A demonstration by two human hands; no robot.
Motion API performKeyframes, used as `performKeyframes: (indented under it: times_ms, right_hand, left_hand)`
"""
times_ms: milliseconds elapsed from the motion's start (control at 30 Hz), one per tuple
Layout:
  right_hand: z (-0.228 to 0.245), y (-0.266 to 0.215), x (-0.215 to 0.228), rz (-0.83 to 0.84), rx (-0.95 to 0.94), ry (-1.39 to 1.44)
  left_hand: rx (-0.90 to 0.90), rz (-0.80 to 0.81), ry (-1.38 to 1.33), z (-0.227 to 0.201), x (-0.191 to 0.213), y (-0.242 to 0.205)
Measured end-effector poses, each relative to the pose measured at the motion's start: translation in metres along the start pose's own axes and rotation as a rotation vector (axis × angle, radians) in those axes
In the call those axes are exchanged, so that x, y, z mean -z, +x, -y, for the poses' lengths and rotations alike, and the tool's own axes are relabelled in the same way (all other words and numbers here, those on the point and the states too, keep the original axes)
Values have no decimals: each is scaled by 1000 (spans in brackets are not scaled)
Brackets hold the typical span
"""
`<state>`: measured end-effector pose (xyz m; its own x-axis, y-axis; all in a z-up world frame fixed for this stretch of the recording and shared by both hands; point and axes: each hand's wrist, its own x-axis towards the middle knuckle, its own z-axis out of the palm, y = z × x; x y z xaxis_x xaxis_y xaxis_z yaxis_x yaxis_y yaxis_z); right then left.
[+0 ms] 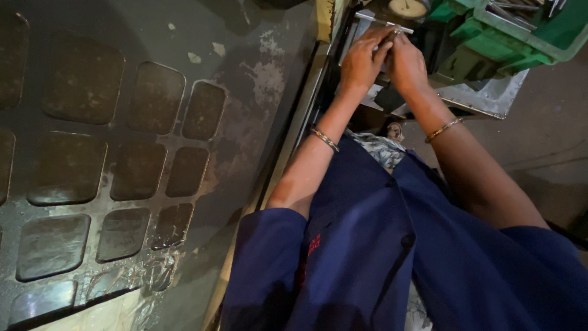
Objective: The person repeatedly picks up small metal rods from a green bin and measures them using a dial caliper mounted on a stand. The person adjusts the caliper jaws around each rod, reads the dial, and then places the rod back into the bin. This process is repeated for several rods.
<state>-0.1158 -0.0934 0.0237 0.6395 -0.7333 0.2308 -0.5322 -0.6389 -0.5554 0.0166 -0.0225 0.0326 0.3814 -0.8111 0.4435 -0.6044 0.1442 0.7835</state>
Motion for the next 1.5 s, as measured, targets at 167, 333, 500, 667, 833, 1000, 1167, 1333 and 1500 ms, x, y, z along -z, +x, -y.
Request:
performKeyframes:
  times_ms: [167,333,500,667,833,1000,1167,1333,1500]
  right_hand:
    - [5,-4,2,-9,-19,40]
    - [4,-6,0,-29,16,43]
    - [1,-2,-4,-47,71,78]
    - [-2,-6,-9,37,11,41]
    - [2,-12,-8,28,40,17]
    - [3,-17,-4,21,15,62]
    - [-10,-16,-14,4,25,-38]
    - [-25,-19,-26,48,0,-117]
    - [-18,-20,-13,18,37,-81]
  left_hand:
    - [37,-16,-66,-3,0,-2]
    - [99,-11,-54,-5,-2,-4]
    - [59,-30,-68,-9,5,1]
    - [59,-32,-273,-14,10,-4]
    - [192,-8,-490,-12,-3,-9]
    - [221,41,-557,-7,-8,-17]
    - [166,87,-551,-7,0,-18]
    - [144,110,-582,-12,5,-21]
    - [154,108,-605,-9,-2,-25]
